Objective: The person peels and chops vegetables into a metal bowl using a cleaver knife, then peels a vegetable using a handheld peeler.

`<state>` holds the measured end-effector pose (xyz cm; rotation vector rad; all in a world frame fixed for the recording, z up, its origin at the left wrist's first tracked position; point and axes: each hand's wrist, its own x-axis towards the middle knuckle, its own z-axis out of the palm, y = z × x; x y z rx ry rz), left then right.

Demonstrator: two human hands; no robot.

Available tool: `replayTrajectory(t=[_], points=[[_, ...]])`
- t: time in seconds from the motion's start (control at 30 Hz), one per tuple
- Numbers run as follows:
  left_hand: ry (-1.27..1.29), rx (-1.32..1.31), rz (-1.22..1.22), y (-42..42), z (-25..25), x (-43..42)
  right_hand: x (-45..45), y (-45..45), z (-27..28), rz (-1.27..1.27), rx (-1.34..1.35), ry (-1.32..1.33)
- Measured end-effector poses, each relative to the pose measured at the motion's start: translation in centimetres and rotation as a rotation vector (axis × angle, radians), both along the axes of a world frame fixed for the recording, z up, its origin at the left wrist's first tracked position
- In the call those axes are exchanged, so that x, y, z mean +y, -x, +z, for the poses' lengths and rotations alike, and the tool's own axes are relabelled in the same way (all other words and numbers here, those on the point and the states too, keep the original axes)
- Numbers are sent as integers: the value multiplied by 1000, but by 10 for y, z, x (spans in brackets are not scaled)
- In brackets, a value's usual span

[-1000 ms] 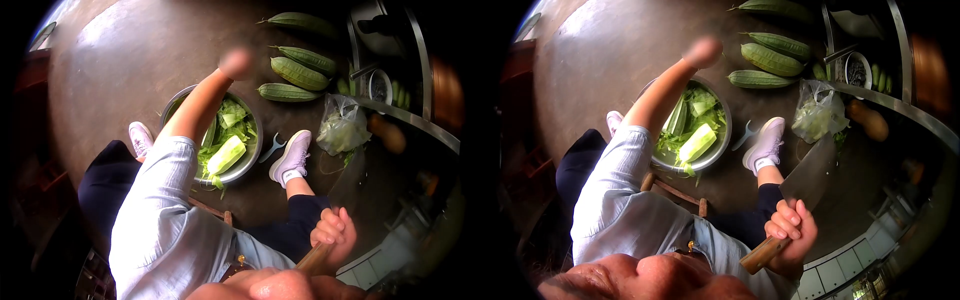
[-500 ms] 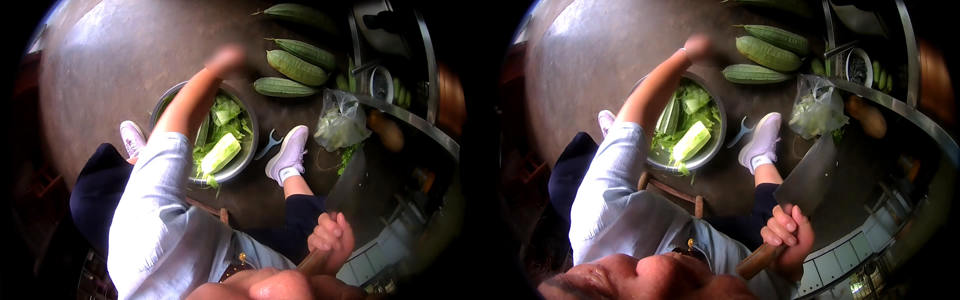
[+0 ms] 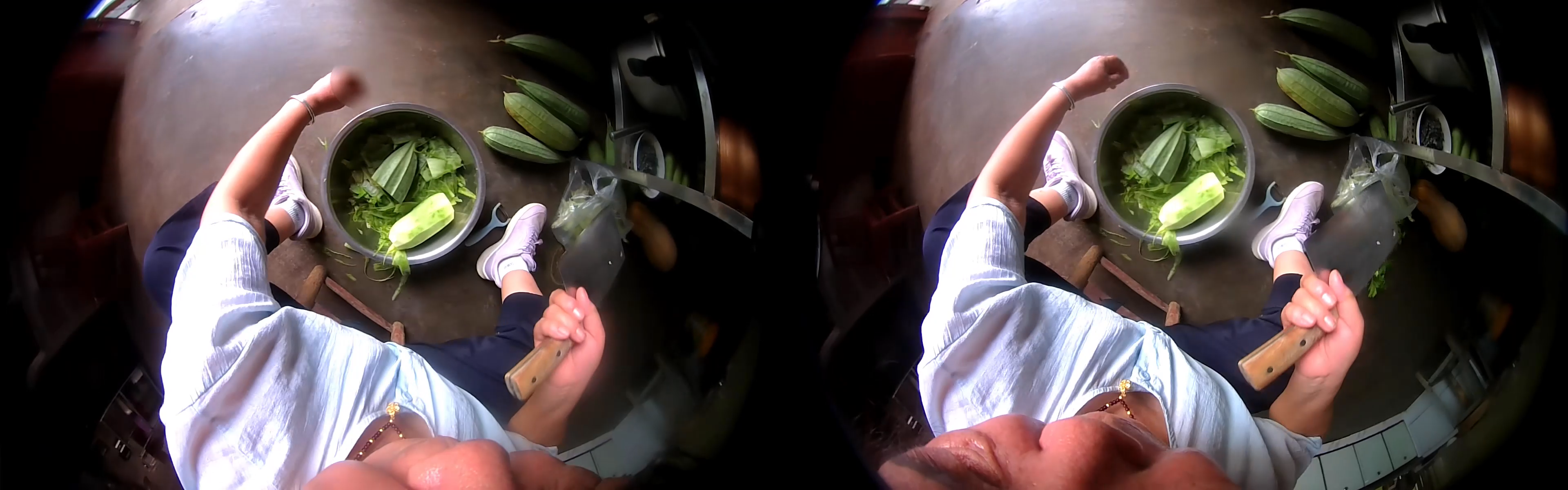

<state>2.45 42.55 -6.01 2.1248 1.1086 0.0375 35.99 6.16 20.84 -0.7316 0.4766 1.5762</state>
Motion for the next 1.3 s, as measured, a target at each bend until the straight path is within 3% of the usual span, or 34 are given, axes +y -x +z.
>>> replayTrajectory(t=[0.07, 0.1, 0.13, 0.2, 0.33, 0.4, 0.5, 0.63, 0.77, 0.93, 1.03, 1.13, 1.3], points=[[112, 114, 305, 29, -9, -18, 1, 5, -10, 37, 56, -8], [191, 37, 478, 44, -20, -34, 4, 9, -13, 45, 40, -4], [-35, 138, 355, 63, -43, -44, 6, 13, -17, 53, 37, 9], [-38, 289, 377, 79, -57, -73, 13, 15, -22, 68, 35, 39], [33, 230, 766, 85, -95, -117, 29, 29, -37, 85, 17, 156], [-29, 268, 849, 80, -101, -128, 33, 30, -41, 126, -12, 178], [90, 379, 815, 79, -107, -129, 31, 27, -57, 184, -27, 190], [-136, 287, 740, 79, -124, -133, 32, 25, -56, 198, -67, 216], [-150, 318, 580, 74, -148, -139, 28, 25, -58, 185, -127, 260], [-5, 420, 652, 70, -131, -139, 25, 18, -54, 190, -98, 257], [0, 180, 1064, 75, -129, -148, 20, 18, -56, 207, -91, 238], [-76, 42, 1187, 79, -112, -149, 15, 13, -51, 208, -63, 200], [-239, -75, 1052, 54, -59, -157, 1, 7, -47, 218, -73, 141]])
